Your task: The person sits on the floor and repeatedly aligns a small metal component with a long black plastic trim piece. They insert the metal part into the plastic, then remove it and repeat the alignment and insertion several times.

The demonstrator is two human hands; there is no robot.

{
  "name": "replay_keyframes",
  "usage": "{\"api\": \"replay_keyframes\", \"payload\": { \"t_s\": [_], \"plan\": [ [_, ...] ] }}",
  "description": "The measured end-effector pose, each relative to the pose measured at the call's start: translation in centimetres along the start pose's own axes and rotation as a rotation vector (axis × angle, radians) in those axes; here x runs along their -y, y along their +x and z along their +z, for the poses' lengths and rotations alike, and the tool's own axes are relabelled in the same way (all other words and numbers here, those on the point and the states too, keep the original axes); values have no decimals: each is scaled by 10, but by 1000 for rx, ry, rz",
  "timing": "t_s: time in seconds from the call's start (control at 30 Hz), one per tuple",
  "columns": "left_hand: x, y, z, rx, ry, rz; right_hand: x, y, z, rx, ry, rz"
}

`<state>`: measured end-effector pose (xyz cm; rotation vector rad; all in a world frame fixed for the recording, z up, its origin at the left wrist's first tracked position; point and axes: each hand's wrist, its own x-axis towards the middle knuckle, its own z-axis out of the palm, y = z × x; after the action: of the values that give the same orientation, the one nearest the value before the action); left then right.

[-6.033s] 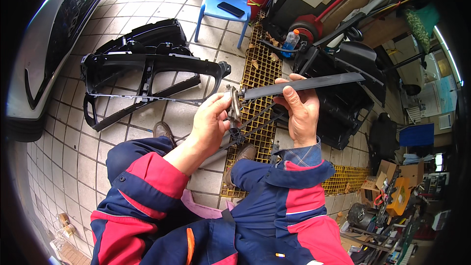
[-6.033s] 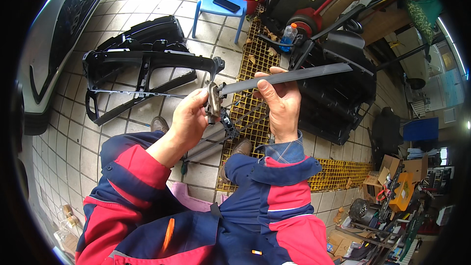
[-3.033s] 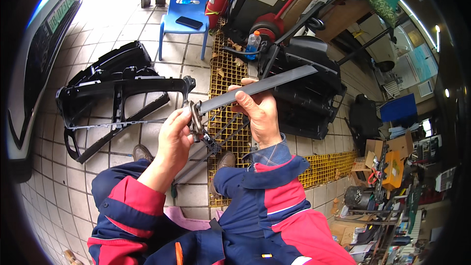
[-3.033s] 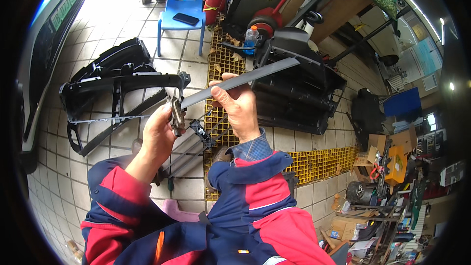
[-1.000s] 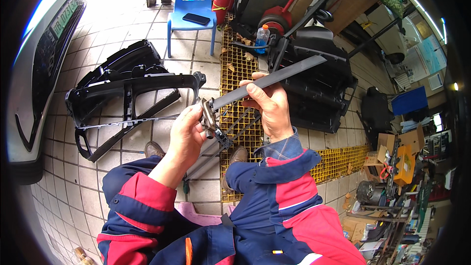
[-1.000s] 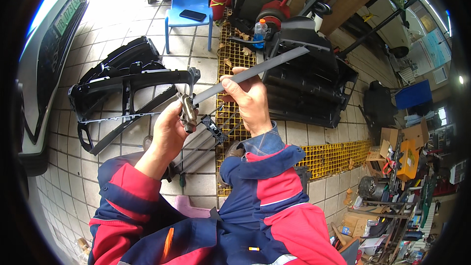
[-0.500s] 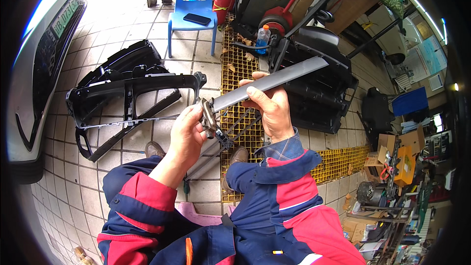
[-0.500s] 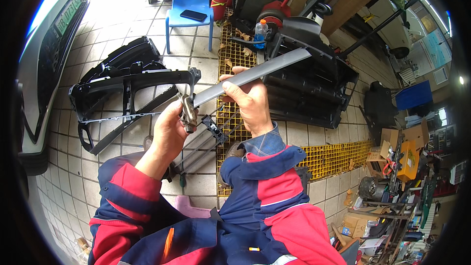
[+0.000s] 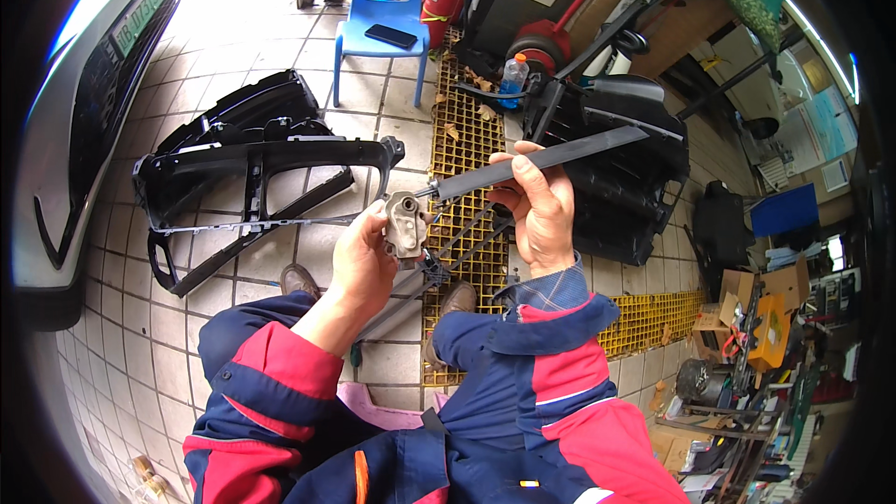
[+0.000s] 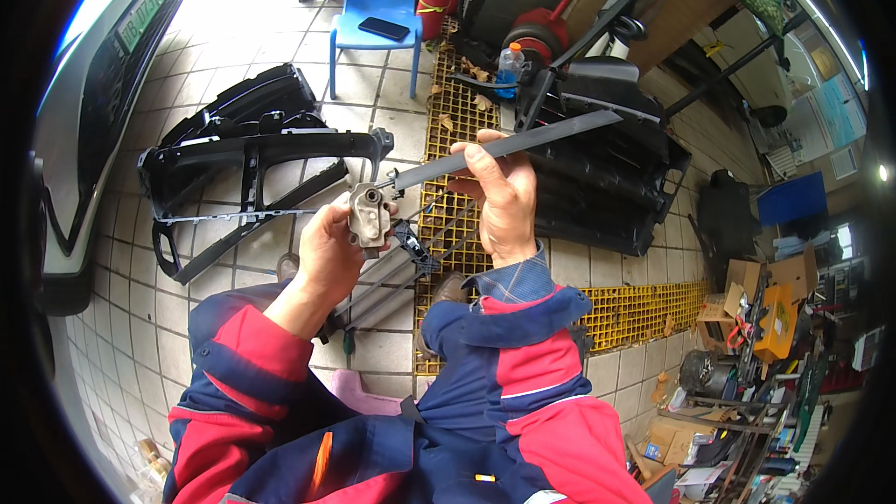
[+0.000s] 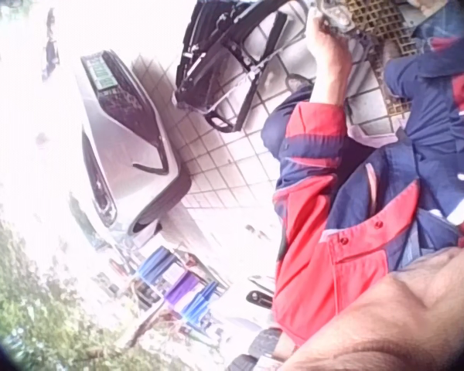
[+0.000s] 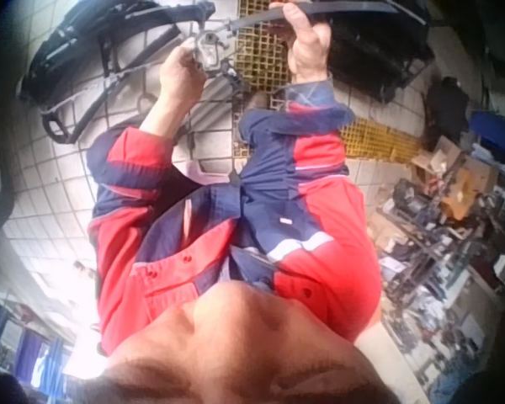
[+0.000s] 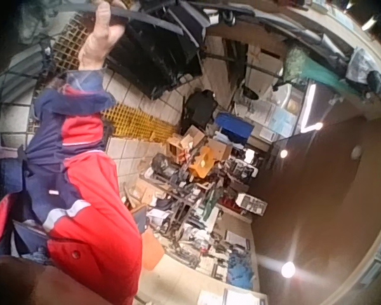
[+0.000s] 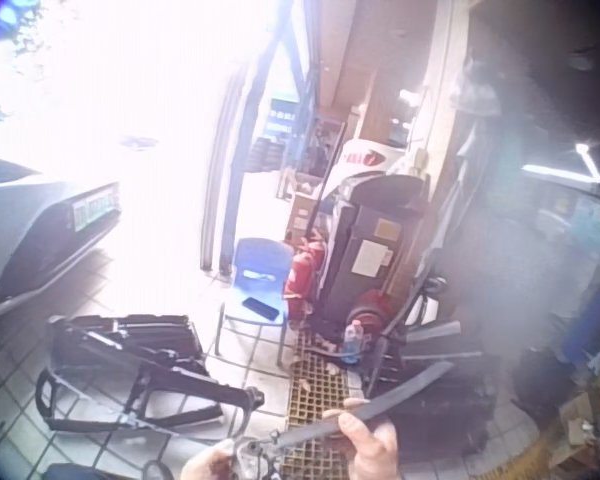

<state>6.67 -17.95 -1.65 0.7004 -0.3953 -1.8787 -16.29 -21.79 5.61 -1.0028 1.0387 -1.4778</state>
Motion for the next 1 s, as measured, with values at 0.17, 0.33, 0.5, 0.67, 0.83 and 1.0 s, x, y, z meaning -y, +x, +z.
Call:
{"api": "replay_keyframes", "payload": {
  "t_s": [0.17, 0.33, 0.5, 0.67, 0.83, 1.0],
  "plan": [
    [-4, -1, 5, 42, -19, -8, 0, -1, 1, 7, -1, 4],
    [-8, -4, 10, -3, -49, -31, 0, 0, 2, 16, -5, 13],
    [-9, -5, 12, -35, -53, -53, -1, 0, 3, 23, -15, 14],
    [-8, -4, 11, -43, -32, -80, -1, 0, 3, 13, -24, 23],
    [-6, -3, 10, -40, -20, -81, 0, 0, 3, 4, -39, 26],
    [-7, -3, 11, -49, -21, -87, 0, -1, 5, -6, -32, 32]
  ]
}}
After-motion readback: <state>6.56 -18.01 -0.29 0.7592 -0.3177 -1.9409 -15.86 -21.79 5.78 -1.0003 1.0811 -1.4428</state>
